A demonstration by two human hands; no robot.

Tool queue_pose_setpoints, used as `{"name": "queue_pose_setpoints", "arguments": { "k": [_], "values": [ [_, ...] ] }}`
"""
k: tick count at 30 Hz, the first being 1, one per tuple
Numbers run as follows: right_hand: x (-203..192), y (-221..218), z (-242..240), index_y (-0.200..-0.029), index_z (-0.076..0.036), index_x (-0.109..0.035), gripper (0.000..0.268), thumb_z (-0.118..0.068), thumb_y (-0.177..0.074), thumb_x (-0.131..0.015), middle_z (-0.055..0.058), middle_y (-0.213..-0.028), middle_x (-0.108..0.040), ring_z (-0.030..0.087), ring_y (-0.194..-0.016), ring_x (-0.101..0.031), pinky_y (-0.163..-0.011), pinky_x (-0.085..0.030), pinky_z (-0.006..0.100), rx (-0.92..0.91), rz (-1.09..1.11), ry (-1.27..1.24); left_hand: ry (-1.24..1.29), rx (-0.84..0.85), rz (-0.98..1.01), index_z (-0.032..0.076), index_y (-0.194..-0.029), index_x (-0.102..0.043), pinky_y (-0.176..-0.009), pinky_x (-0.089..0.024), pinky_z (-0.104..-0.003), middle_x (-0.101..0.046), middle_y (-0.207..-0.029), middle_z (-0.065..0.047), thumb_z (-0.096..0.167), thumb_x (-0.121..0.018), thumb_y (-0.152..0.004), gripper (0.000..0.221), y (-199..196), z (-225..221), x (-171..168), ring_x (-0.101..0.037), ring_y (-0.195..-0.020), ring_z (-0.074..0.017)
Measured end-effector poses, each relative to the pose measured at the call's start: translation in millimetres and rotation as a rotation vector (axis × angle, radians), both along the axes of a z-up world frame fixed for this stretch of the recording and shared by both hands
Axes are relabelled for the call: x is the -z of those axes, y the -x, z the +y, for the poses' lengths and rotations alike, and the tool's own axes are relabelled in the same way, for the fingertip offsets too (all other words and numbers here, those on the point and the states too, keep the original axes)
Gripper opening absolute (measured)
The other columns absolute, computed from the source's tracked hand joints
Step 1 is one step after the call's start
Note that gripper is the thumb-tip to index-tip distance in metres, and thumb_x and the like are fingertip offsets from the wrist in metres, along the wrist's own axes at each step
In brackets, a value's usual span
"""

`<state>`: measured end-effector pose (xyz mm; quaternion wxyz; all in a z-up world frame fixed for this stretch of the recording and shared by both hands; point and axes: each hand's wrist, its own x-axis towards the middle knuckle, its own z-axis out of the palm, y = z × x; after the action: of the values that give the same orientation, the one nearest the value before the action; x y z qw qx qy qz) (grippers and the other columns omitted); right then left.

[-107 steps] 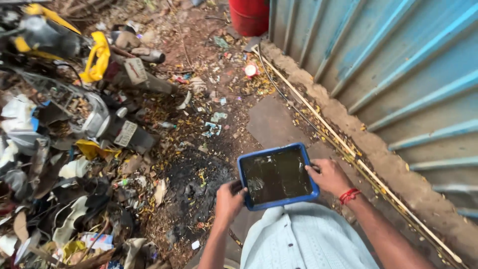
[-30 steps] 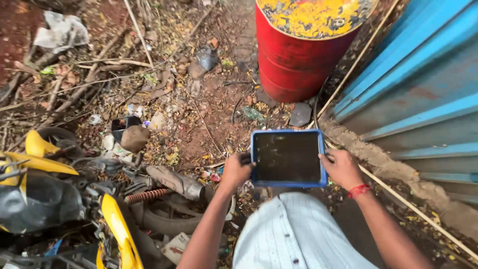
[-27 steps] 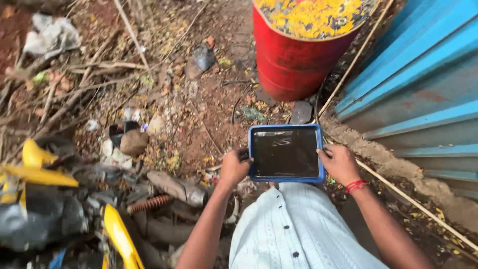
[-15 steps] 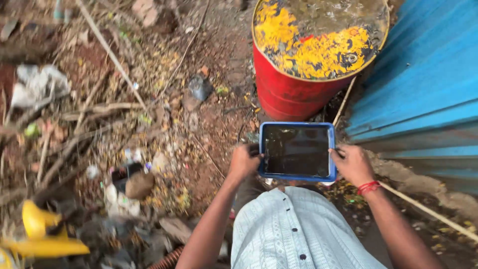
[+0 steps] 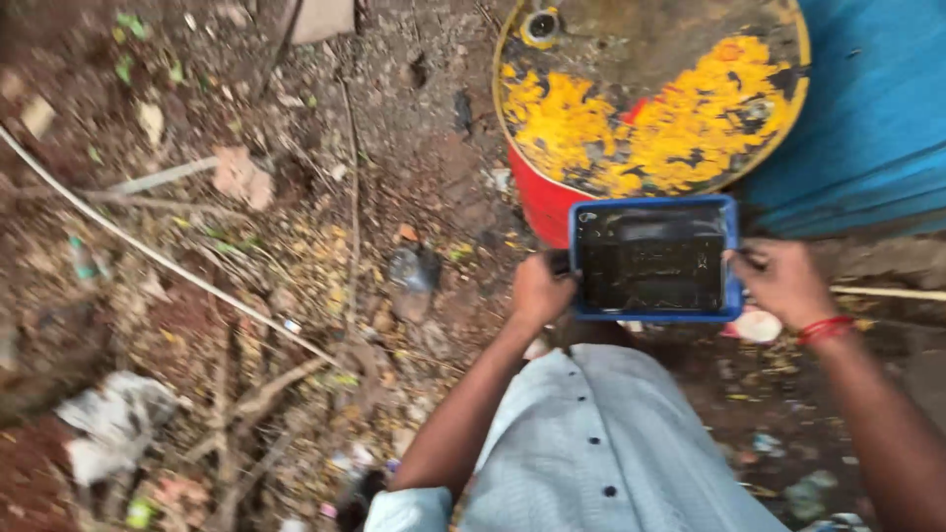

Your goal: Carry a tray of used motor oil across a workshop and pour it into a collection drum.

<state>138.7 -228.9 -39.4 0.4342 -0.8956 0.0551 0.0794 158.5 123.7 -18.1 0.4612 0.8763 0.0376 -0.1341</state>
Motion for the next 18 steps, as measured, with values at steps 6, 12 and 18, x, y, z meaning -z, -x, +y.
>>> {"name": "queue_pose_setpoints", "arguments": {
  "k": [6,12,18],
  "values": [
    [28.6,-31.7,40.3,-0.114,0.004,-0.075,0.034,-0.025,-0.097,-0.073,0.018,-0.09,-0.078,0.014,-0.076,-0.067,-0.07,-0.055,0.036,0.153,0.048,0.059,0.087,0.125,-0.026,0.003,-0.108,-0.077,-0.089,-0.06,-0.038,-0.078,-0.102,-0.017,0.015,-0.074,-0.081,0.029,-73.6,45.4,5.6,-0.078,-0.098,-0.0283],
    [48.3,-73.6,74.5,-0.115,0.004,-0.074,0.036,-0.025,-0.094,-0.073,0.02,-0.092,-0.078,0.016,-0.077,-0.071,-0.07,-0.055,0.037,0.168,0.023,0.039,0.035,0.162,0.053,0.003,-0.111,-0.077,-0.091,-0.059,-0.037,-0.077,-0.105,-0.018,0.013,-0.073,-0.08,0.033,-139.4,71.1,17.1,-0.077,-0.101,-0.0281],
    [50.2,-108.8,95.1,-0.111,0.003,-0.075,0.038,-0.031,-0.094,-0.075,0.024,-0.091,-0.076,0.028,-0.076,-0.075,-0.073,-0.056,0.039,0.256,0.046,0.168,0.004,0.221,0.13,0.002,-0.113,-0.076,-0.092,-0.058,-0.037,-0.077,-0.108,-0.018,0.013,-0.075,-0.081,0.033,-201.4,76.4,50.9,-0.076,-0.102,-0.0268]
  ]
}}
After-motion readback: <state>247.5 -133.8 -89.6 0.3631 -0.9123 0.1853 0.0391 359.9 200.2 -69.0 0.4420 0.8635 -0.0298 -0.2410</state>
